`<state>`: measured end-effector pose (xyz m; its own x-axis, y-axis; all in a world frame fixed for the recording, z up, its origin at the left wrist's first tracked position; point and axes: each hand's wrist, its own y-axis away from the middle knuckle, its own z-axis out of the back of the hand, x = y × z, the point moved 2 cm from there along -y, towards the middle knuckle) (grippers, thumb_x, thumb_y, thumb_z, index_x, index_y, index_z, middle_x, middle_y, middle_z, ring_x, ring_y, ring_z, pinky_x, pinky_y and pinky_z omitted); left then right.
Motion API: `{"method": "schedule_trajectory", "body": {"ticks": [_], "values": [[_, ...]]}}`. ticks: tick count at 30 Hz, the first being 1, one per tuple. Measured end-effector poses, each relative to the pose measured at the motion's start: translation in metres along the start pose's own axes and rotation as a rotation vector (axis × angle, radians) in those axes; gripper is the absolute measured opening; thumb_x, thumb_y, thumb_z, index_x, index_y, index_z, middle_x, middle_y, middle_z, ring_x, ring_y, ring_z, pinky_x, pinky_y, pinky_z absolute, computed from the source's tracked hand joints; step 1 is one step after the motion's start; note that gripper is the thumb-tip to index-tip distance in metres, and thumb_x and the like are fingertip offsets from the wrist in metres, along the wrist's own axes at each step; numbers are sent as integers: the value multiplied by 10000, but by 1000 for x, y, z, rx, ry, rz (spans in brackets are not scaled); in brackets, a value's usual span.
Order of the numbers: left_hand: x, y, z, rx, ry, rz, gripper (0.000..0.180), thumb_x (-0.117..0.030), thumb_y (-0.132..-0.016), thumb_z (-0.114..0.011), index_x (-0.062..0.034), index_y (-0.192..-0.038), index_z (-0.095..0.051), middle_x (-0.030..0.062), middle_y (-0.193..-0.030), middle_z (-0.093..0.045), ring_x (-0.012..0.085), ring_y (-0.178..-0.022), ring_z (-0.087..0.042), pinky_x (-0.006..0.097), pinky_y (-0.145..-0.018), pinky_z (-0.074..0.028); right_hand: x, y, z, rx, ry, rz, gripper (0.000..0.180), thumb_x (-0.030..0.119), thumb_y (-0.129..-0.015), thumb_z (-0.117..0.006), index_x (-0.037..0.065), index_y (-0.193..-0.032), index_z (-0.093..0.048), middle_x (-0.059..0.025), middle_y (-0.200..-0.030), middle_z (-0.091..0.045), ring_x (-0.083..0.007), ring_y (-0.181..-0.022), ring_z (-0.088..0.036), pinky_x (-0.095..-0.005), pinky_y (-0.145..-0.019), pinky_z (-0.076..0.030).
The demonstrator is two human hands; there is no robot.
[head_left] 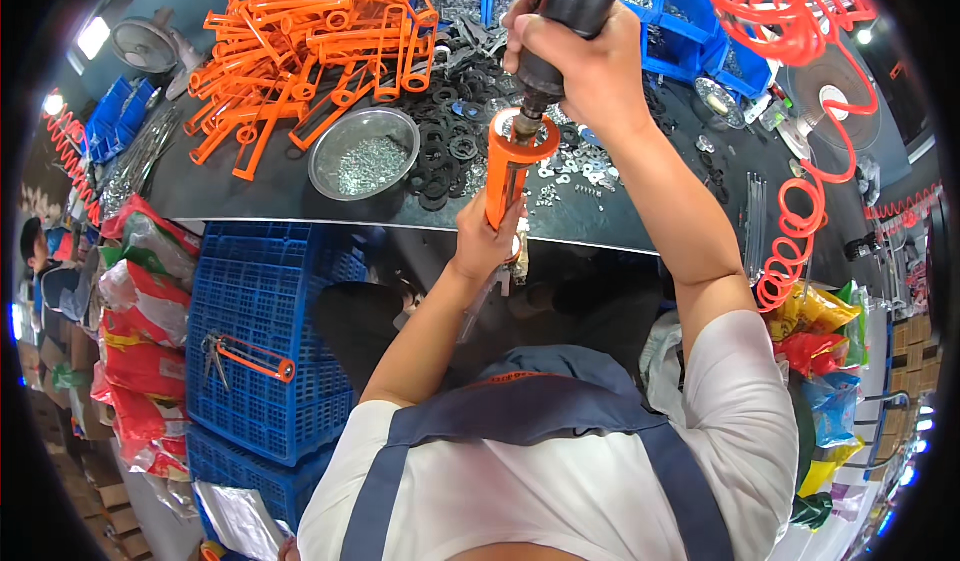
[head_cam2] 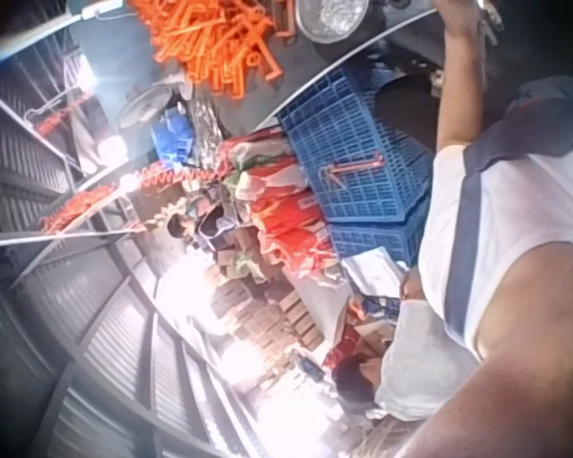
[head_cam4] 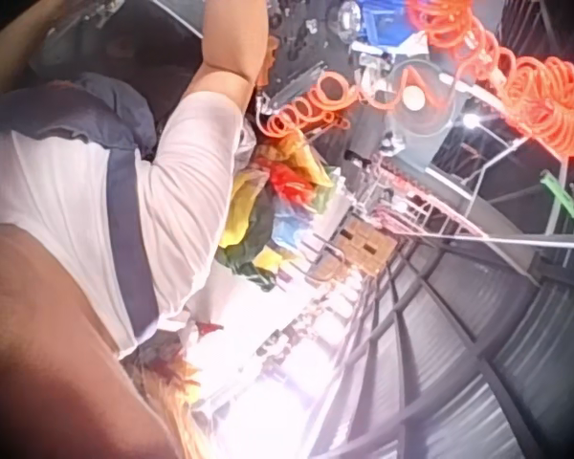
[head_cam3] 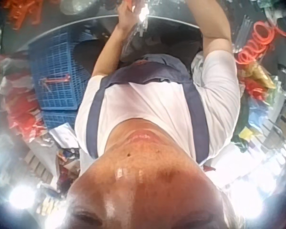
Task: The person assembles small metal plates and plastic frames with screws and washers on a workshop bench, using a powered screwdriver.
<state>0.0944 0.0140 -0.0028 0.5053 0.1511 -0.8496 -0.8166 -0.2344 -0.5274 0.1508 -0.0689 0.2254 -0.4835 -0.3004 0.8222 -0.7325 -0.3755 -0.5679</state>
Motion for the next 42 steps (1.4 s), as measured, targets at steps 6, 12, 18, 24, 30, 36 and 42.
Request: {"method": "schedule_trajectory", "body": {"ticks": [6,12,18,24,30,36,42], "values": [[-6,0,-1,-22,11,-81,125,22,-827,-603,30,-950,-581,110,-759,-605,177,-626,-613,286,-568,-479,4,3,-6,128,48,21,128,5,-754,-619,4,-844,-529,-47,-673,-583,-129,-570,-594,-254,-531,-481],[-9,-1,2,-45,-92,-58,161,19,-812,-620,33,-969,-585,111,-753,-612,179,-637,-625,282,-579,-484,5,1,-11,57,93,-11,133,13,-750,-647,1,-827,-538,-52,-666,-600,-108,-573,-592,-256,-517,-474],[-2,6,1,-28,-67,-95,107,36,-863,-530,35,-960,-575,27,-736,-612,26,-588,-515,187,-517,-409,8,-14,29,-201,-398,96,176,-21,-731,-602,-22,-886,-519,-109,-707,-585,-183,-551,-580,-315,-518,-510],[6,11,4,17,61,-8,176,-53,-848,-628,22,-994,-566,78,-796,-633,111,-677,-619,252,-588,-485,-69,-3,172,-179,307,-240,160,137,-686,-663,-14,-711,-614,-80,-641,-611,-168,-575,-591,-309,-549,-474],[-34,25,27,-34,561,303,191,-209,-932,-521,-31,-1002,-524,72,-819,-573,157,-702,-579,299,-620,-495,-207,112,286,-174,1370,-640,539,302,-612,-718,-142,-883,-576,-329,-1003,-582,-441,-948,-581,-478,-804,-482],[-50,2,96,-451,1017,113,356,-360,-948,-440,-24,-939,-555,52,-749,-472,157,-677,-442,312,-674,-389,-96,158,89,142,966,230,488,166,-751,-642,-38,-1177,-520,-238,-1281,-463,-380,-1205,-440,-476,-1030,-315],[-34,3,97,-710,1177,292,345,-353,-924,-507,-12,-880,-481,58,-752,-463,159,-690,-467,308,-676,-435,-103,159,0,349,804,539,738,378,-750,-646,9,-1335,-390,-238,-1355,-405,-359,-1171,-504,-476,-1014,-357]]}}
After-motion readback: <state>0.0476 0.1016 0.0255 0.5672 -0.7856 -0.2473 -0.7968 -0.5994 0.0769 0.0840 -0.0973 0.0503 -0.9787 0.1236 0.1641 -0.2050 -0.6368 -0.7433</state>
